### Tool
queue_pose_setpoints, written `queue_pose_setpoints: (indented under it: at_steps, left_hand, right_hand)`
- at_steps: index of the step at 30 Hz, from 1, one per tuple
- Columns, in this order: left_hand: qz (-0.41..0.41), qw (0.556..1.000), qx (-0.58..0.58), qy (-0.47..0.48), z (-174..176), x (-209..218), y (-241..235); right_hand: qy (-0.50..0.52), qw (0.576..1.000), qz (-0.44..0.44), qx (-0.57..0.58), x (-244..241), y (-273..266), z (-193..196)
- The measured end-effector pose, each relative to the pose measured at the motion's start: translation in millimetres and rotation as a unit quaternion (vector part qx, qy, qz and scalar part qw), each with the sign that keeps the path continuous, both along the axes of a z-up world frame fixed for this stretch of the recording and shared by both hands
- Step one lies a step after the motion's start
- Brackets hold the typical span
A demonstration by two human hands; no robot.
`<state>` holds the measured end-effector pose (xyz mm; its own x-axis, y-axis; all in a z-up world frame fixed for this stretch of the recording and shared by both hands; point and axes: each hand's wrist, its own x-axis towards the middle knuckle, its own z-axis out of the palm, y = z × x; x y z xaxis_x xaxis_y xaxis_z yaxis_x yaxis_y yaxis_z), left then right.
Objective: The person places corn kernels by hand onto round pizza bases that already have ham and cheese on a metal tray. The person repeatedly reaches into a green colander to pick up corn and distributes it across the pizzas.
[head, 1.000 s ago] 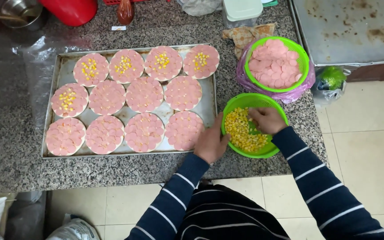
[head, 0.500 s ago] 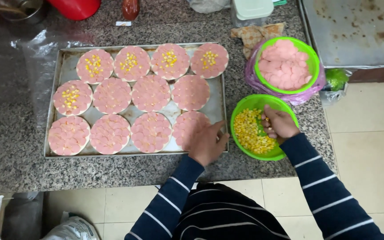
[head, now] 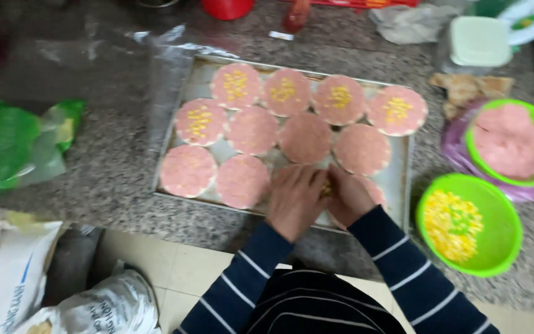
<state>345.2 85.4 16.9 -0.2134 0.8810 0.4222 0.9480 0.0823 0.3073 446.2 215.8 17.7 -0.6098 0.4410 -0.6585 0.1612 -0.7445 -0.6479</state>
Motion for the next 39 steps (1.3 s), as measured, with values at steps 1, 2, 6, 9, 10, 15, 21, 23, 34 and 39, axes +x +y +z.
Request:
queue_pose_setpoints:
  at_steps: [1, 2, 6, 9, 10, 15, 21, 23, 34, 39]
  left_hand:
    - [0.034, 0.999, -0.006, 0.008, -9.8, -22.3, -16.4]
    - [0.066, 0.998, -0.013, 0.013, -20.6, -43.2, -34.5]
    - [0.118, 0.990, -0.032, 0.068, -15.3, -121.4, -100.6]
    - [0.152, 0.978, -0.122, -0.076, -23.2, -166.7, -142.3]
    - [0.156, 0.975, -0.130, -0.093, -19.2, -182.2, -153.1]
    - [0.183, 0.970, -0.099, -0.125, -31.1, -227.7, -182.7]
    - [0.207, 0.948, -0.054, -0.235, -40.8, -248.8, -188.5]
    - [0.219, 0.945, -0.036, -0.241, -36.1, -249.0, -188.1]
    - [0.254, 0.913, -0.127, -0.293, -45.5, -269.3, -195.6]
    - [0.237, 0.925, -0.107, -0.278, -44.4, -285.1, -188.8]
  right_hand:
    - [0.031, 0.999, 0.004, -0.018, -23.9, -18.4, -2.5]
    - [0.061, 0.997, 0.006, -0.036, -46.0, -38.7, -5.7]
    - [-0.043, 0.997, -0.012, -0.063, -136.6, -92.1, 9.7]
    - [-0.028, 0.993, 0.082, -0.077, -195.6, -125.0, 1.4]
    - [-0.052, 0.993, 0.077, -0.074, -211.1, -124.6, -44.1]
    - [-0.068, 0.989, 0.121, -0.059, -272.2, -160.0, -40.0]
    - [-0.090, 0.960, 0.238, 0.114, -281.9, -177.8, -6.6]
    - [-0.096, 0.941, 0.243, 0.215, -286.2, -173.9, -41.5]
    - [-0.185, 0.765, 0.407, 0.464, -299.0, -141.2, -60.7]
    - [-0.145, 0.761, 0.356, 0.523, -314.6, -141.7, -55.7]
